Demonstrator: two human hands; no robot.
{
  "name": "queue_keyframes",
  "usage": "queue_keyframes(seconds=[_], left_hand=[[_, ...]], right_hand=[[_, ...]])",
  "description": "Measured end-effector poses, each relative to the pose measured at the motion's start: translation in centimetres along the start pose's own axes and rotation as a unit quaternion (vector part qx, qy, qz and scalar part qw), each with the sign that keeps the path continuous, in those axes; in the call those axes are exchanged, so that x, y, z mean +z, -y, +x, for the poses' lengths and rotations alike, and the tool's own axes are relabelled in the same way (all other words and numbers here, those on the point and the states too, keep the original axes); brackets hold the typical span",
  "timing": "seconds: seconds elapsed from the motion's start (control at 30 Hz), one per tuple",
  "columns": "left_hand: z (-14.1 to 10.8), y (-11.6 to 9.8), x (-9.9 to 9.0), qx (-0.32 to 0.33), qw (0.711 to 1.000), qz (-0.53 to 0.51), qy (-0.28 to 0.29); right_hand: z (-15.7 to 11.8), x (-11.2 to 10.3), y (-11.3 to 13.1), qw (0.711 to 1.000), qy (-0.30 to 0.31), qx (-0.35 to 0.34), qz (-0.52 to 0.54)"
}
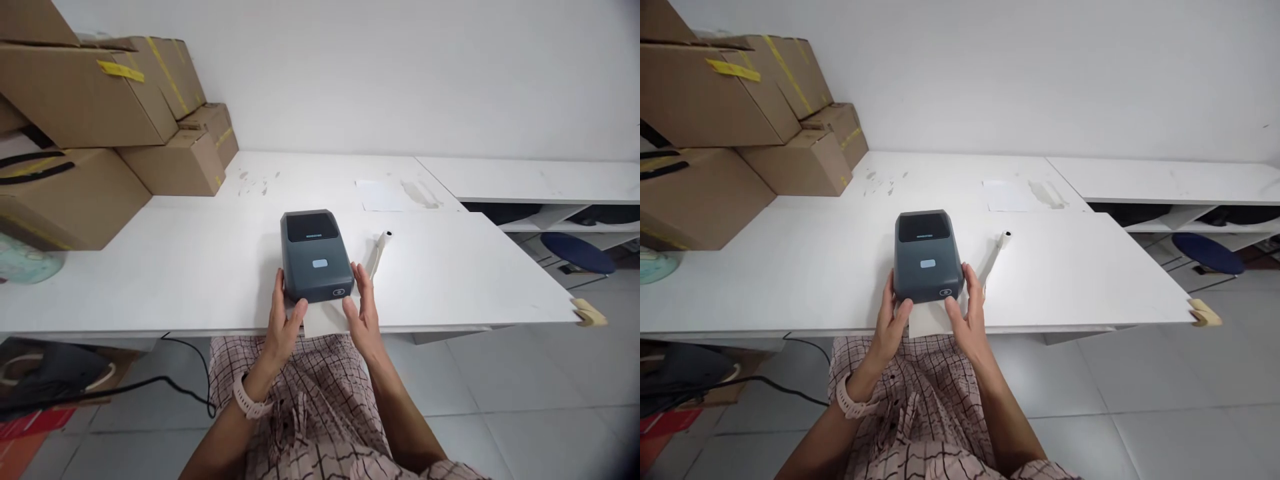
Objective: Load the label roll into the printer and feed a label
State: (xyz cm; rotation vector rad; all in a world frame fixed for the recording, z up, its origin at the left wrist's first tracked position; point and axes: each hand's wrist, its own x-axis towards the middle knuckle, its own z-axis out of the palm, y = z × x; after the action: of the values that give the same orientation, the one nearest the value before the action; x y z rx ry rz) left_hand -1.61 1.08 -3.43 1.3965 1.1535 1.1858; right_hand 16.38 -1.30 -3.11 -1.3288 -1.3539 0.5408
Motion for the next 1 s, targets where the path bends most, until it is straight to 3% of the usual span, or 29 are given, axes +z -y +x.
queue_keyframes(seconds=[0.2, 0.37, 0.53, 0.63, 0.73, 0.83, 0.9, 1.0], left_hand=[[0.3, 1.1, 0.9, 0.081, 0.993, 0.056, -0.063], [0.4, 1.2, 0.9, 0.098, 0.99, 0.074, -0.075], [0.4, 0.4, 0.7, 0.097, 0.99, 0.069, -0.077], [1.4, -1.0, 0.1, 0.113, 0.989, 0.052, -0.077], [4.5, -2.9, -0.9, 0.152, 0.985, 0.031, -0.076], [9.1, -4.2, -2.0, 0.191, 0.971, 0.031, -0.143], [12.0, -4.4, -2.5, 0.145, 0.975, 0.037, -0.166], [14.5, -3.6, -2.8, 0.036, 0.994, 0.01, -0.103]], right_hand=[[0.3, -0.3, -0.2, 0.998, 0.0, 0.023, 0.057], [0.6, -0.8, 0.0, 0.995, -0.001, 0.024, 0.093], [1.0, -1.6, 0.2, 0.993, 0.009, 0.021, 0.118], [2.3, -2.0, 1.0, 0.993, 0.013, -0.017, 0.118], [5.4, -2.1, 2.3, 0.994, 0.029, -0.077, 0.069], [10.4, -1.6, 3.6, 0.99, 0.039, -0.133, -0.015], [14.2, -1.0, 4.4, 0.985, 0.031, -0.157, -0.067], [19.5, 0.0, 5.2, 0.978, 0.018, -0.172, -0.12]])
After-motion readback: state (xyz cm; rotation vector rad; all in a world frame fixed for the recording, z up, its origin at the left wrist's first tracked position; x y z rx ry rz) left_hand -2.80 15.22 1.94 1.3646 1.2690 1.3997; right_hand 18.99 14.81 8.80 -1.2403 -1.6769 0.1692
